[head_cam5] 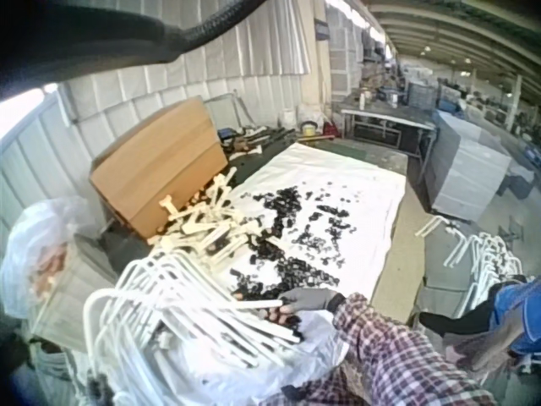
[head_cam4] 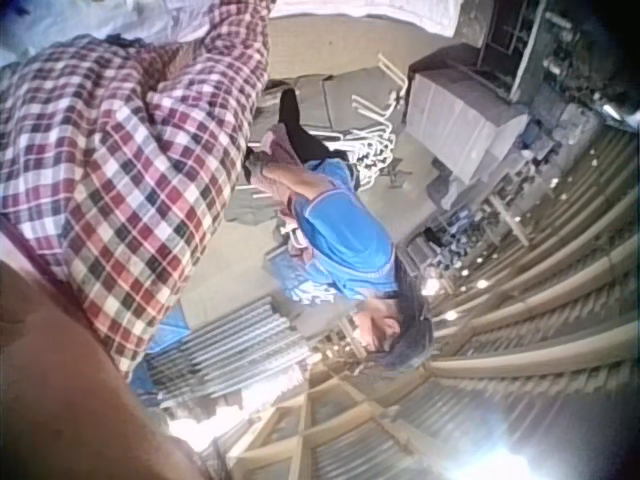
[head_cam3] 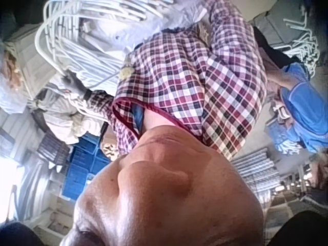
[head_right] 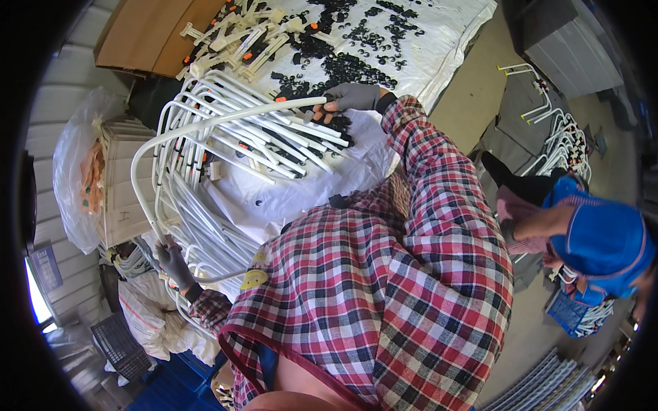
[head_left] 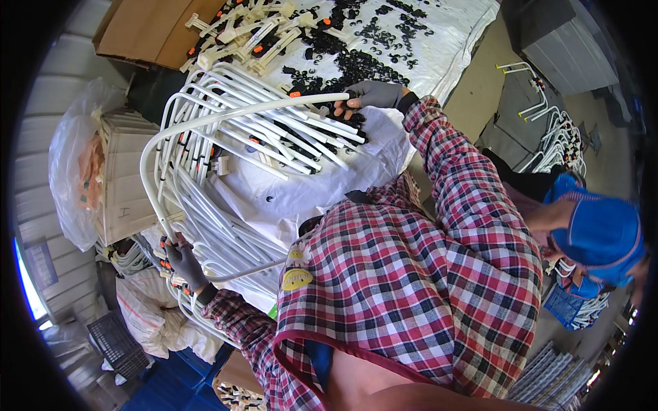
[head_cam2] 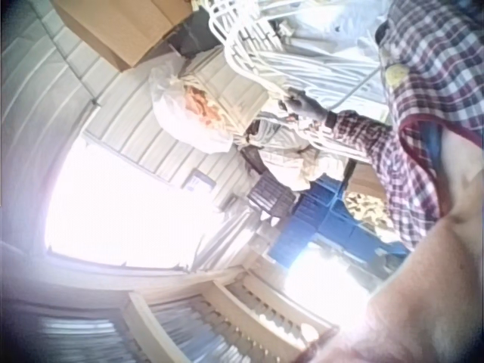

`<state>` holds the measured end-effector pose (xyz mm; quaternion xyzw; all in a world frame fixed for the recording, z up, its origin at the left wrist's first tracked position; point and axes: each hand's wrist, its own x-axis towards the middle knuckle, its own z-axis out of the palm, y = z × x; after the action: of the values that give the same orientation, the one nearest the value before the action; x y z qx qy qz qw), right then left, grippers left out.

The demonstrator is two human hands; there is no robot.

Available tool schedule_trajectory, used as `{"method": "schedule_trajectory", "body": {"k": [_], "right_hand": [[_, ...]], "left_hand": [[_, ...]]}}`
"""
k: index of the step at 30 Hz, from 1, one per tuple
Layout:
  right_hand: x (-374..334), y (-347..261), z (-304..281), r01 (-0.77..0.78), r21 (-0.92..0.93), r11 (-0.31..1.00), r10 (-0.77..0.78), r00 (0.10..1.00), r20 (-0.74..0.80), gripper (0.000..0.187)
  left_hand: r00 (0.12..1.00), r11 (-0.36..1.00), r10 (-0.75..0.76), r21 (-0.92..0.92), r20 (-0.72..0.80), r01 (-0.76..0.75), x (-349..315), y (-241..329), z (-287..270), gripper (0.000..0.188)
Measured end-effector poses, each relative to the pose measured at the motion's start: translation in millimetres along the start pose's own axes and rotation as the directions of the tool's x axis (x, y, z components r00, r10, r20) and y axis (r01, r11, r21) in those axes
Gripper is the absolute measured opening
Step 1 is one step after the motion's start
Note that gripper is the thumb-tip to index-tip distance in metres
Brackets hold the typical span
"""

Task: The person assembles white plastic hangers by inserting black plastic clips into the ends of the hanger arms. The person repeatedly picks up hangers and clips, aligns them, and presses the clips into place. Completed hangers are stacked on a white sheet on the table.

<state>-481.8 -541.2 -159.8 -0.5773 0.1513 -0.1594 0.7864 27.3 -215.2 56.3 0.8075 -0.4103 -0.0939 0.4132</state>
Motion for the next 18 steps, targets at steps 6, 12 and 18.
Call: {"method": "schedule_trajectory", "body": {"k": [6,12,18], "right_hand": [[4,-39,-6,-0.162,-0.455,0.876,0.208,0.977,0.053,0.035],[16,-95,43,0.068,-0.388,0.919,0.028,0.971,0.237,0.06],[101,-185,80,-0.131,-0.94,0.316,-0.728,0.601,-0.329,0.031]], "left_hand": [[0.998,0.994,0.068,0.09,0.018,-0.069,-2,-13,3,0.025],[0.943,0.946,0.308,0.063,0.124,-0.317,-3,57,43,0.027],[0.749,0.73,0.577,0.206,0.325,-0.651,7,159,123,0.056]]}}
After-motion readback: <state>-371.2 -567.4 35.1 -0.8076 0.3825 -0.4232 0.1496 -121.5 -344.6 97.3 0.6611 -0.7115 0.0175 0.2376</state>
